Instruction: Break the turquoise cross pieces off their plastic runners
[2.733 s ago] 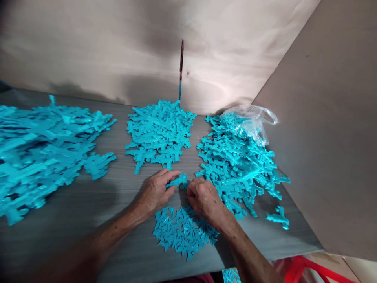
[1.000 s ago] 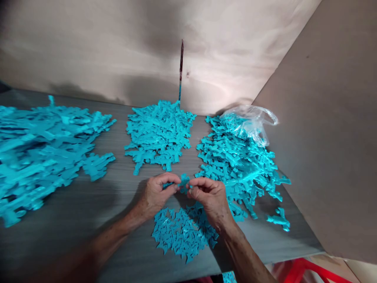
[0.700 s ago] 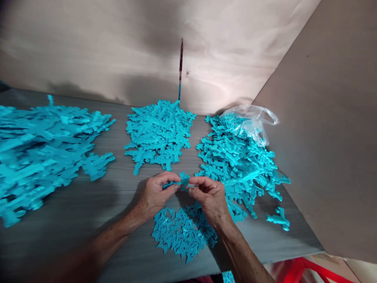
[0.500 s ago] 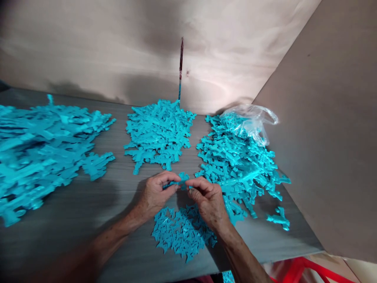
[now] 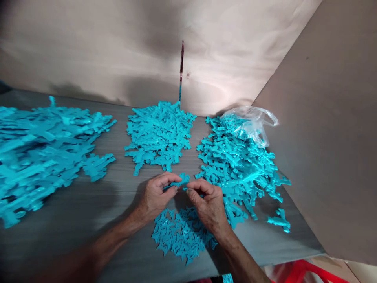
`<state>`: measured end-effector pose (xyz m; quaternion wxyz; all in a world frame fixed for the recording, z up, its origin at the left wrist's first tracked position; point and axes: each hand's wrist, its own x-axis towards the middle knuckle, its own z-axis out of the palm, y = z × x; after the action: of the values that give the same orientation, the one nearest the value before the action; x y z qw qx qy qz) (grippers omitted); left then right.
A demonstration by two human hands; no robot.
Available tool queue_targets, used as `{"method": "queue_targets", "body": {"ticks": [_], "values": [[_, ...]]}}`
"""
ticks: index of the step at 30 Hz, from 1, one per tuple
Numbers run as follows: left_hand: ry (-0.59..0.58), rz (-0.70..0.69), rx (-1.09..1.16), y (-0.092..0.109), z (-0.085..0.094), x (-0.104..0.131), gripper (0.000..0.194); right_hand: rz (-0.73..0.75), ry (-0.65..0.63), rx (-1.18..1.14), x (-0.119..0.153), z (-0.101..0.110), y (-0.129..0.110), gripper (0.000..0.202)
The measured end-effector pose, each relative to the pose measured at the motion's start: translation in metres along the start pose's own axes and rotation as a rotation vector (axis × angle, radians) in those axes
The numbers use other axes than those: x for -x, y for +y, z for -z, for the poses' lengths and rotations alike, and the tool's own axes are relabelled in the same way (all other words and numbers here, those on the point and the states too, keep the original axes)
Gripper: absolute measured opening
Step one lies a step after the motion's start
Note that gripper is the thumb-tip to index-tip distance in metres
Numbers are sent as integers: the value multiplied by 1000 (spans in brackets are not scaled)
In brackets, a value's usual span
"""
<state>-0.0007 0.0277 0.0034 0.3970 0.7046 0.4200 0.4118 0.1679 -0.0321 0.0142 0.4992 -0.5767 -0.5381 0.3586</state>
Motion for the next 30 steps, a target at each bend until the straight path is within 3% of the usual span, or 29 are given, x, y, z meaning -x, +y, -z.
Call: {"method": "queue_targets", "body": {"ticks": [2, 11, 23, 30], "values": [[0, -23, -9, 1, 0, 1, 29, -11, -5, 25, 0, -1, -1, 7], [-9, -90, -65, 11, 2, 4, 32, 241, 59, 157, -3, -4, 1, 14], [-28, -159, -42, 8, 0, 5, 30, 187, 66, 149, -3, -2, 5, 8], [3, -293, 2, 7, -2, 5, 32, 259, 65, 197, -1, -3, 1, 5]]}}
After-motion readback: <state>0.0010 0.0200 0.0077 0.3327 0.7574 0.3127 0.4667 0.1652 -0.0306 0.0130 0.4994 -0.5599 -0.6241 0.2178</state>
